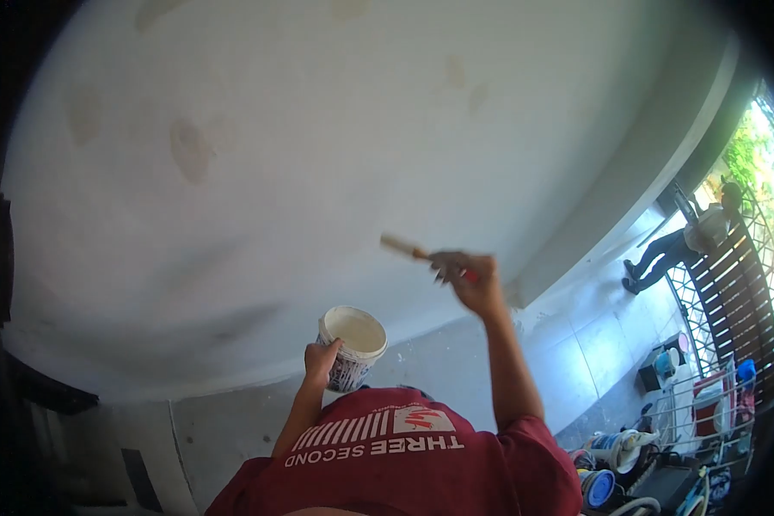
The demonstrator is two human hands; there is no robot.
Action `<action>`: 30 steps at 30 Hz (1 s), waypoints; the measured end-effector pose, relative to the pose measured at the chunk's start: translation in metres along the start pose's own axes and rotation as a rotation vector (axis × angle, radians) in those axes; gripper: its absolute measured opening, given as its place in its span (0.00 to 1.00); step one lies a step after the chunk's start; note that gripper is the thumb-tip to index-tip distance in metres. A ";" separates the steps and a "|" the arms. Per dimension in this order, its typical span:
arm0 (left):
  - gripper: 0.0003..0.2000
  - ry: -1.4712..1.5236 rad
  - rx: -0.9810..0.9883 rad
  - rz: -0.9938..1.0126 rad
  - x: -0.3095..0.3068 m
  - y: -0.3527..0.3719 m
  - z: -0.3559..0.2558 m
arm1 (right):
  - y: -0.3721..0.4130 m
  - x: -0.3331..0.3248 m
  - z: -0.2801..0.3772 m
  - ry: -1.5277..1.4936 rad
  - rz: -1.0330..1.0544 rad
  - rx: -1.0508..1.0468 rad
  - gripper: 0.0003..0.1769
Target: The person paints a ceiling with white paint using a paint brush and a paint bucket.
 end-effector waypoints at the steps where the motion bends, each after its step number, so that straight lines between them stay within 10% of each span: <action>1: 0.25 0.003 -0.025 0.016 0.005 -0.012 0.025 | 0.038 0.040 -0.030 -0.105 0.031 0.151 0.11; 13: 0.28 0.140 -0.064 0.086 0.008 -0.010 0.025 | 0.211 0.125 -0.044 -0.445 -0.209 0.808 0.14; 30: 0.22 -0.344 -0.258 0.692 0.040 -0.015 -0.143 | 0.160 0.046 0.071 -0.657 -1.061 0.889 0.17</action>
Point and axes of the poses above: each hand's wrist, its own y-axis away from the middle knuckle, its own x-axis out of the palm, z = x × y, the point moved 4 cm from there along -y, towards the middle knuckle, and after that the axes turned 9 degrees about y, right-handed, at the moved point
